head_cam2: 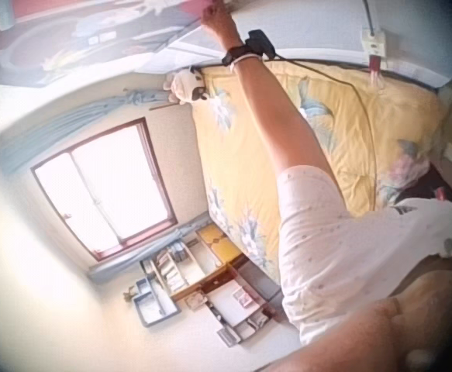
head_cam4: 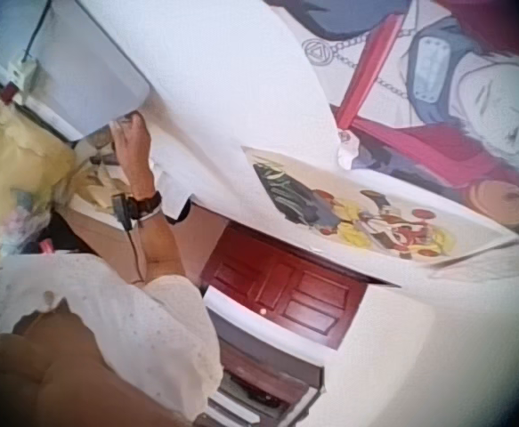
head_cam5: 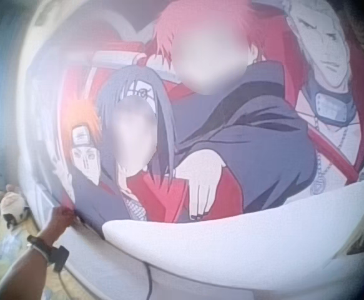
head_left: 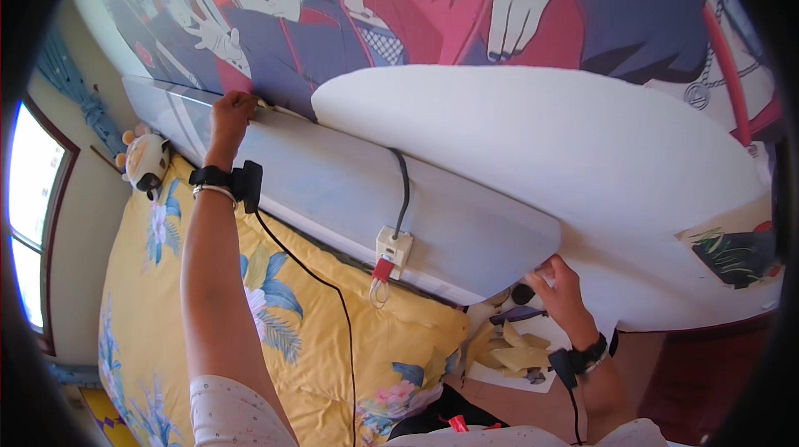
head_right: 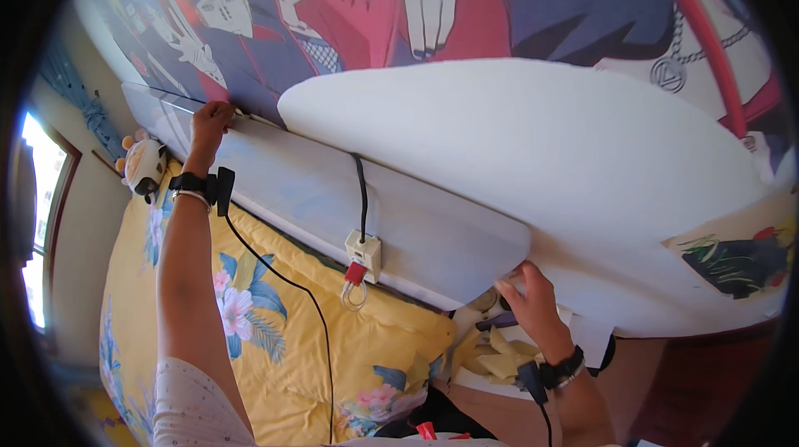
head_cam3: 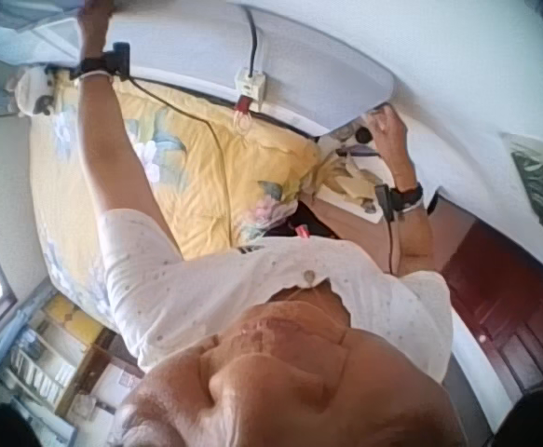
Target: The person peels several wall stickers and pieces of tape off the wall and headboard area using their hands.
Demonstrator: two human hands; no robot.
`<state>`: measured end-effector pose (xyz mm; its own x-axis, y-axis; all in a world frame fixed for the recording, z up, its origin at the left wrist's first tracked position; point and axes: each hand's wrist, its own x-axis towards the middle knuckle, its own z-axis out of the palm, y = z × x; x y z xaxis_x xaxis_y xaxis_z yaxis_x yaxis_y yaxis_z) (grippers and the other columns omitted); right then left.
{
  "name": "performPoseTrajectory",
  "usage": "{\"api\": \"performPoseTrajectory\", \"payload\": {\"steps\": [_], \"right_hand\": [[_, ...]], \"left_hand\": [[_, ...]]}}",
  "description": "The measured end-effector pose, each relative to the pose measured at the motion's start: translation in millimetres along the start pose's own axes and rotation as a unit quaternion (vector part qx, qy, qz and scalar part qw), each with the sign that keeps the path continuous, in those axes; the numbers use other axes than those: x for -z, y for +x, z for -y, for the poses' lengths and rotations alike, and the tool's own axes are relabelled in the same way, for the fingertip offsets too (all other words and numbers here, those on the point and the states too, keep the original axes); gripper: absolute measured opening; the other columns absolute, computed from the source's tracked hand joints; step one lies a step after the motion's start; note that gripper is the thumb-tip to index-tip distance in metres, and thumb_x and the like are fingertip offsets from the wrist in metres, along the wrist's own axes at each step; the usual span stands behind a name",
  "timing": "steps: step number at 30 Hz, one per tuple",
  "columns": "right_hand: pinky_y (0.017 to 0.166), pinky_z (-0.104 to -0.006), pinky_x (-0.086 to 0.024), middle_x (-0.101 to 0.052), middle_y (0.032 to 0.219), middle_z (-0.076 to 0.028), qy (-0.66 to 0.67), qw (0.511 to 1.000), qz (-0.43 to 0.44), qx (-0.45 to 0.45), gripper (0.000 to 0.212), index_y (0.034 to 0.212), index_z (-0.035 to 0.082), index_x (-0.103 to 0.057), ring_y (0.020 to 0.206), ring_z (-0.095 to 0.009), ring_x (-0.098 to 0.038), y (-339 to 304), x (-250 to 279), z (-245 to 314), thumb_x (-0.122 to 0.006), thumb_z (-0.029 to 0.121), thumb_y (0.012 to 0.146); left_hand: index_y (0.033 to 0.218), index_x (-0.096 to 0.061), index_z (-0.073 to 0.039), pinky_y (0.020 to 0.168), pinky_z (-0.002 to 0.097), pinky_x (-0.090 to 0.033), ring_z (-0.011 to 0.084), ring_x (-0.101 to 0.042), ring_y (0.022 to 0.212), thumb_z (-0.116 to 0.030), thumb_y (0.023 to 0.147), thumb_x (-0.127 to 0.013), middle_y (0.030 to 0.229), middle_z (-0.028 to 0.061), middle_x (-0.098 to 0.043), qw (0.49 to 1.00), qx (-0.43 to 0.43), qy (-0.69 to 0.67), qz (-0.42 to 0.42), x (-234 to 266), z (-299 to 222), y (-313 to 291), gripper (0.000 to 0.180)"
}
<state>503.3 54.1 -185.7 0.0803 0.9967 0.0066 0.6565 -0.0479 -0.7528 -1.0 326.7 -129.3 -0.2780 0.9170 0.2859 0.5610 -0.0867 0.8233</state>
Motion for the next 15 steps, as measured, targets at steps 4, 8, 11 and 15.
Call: {"api": "performPoseTrajectory", "payload": {"steps": [4, 8, 11, 15], "right_hand": [[0.067, -0.0329, -0.046, -0.06, 0.087, -0.013, -0.065, 0.975, -0.014, 0.212, 0.019, 0.091, 0.001, -0.057, 0.075, -0.026, -0.058, -7.1, 44.2, 66.2, -0.064, 0.006, 0.073], [0.075, -0.0364, -0.046, -0.06, 0.094, -0.012, -0.216, 0.836, -0.059, 0.501, 0.026, 0.092, 0.003, -0.058, 0.085, -0.03, -0.056, 32.5, 93.8, 202.9, -0.067, 0.003, 0.067], [0.085, -0.038, -0.042, -0.053, 0.11, -0.013, -0.34, 0.721, -0.137, 0.588, 0.024, 0.093, 0.002, -0.056, 0.104, -0.03, -0.049, 75.9, 121.9, 284.7, -0.065, 0.008, 0.072], [0.095, -0.0358, -0.034, -0.052, 0.116, -0.013, -0.478, 0.573, -0.207, 0.633, 0.025, 0.104, 0.003, -0.054, 0.111, -0.029, -0.046, 110.4, 140.7, 356.9, -0.056, 0.012, 0.081]], "left_hand": [[0.089, -0.059, -0.001, 0.055, 0.0239, -0.04, 0.0092, -0.05, 0.063, -0.01, 0.076, -0.057, 0.07, 0.0014, -0.056, 1.0, -0.021, 0.017, 0.002, -2.0, 8.4, -7.7, 0.016], [0.088, -0.061, 0.0, 0.061, 0.0275, -0.042, 0.0112, -0.052, 0.067, -0.008, 0.069, -0.056, 0.072, 0.0055, -0.059, 0.997, -0.036, -0.047, -0.047, 7.2, 33.6, -0.3, 0.021], [0.089, -0.061, -0.001, 0.061, 0.0264, -0.042, 0.0121, -0.053, 0.068, -0.012, 0.07, -0.055, 0.073, 0.0046, -0.058, 0.988, 0.036, -0.147, 0.031, 0.2, 20.9, -3.1, 0.023], [0.08, -0.059, 0.002, 0.052, 0.0249, -0.042, 0.0133, -0.055, 0.06, -0.029, 0.081, -0.055, 0.068, 0.0063, -0.057, 0.924, 0.08, -0.373, -0.012, 4.1, -2.6, -10.5, 0.032]]}}
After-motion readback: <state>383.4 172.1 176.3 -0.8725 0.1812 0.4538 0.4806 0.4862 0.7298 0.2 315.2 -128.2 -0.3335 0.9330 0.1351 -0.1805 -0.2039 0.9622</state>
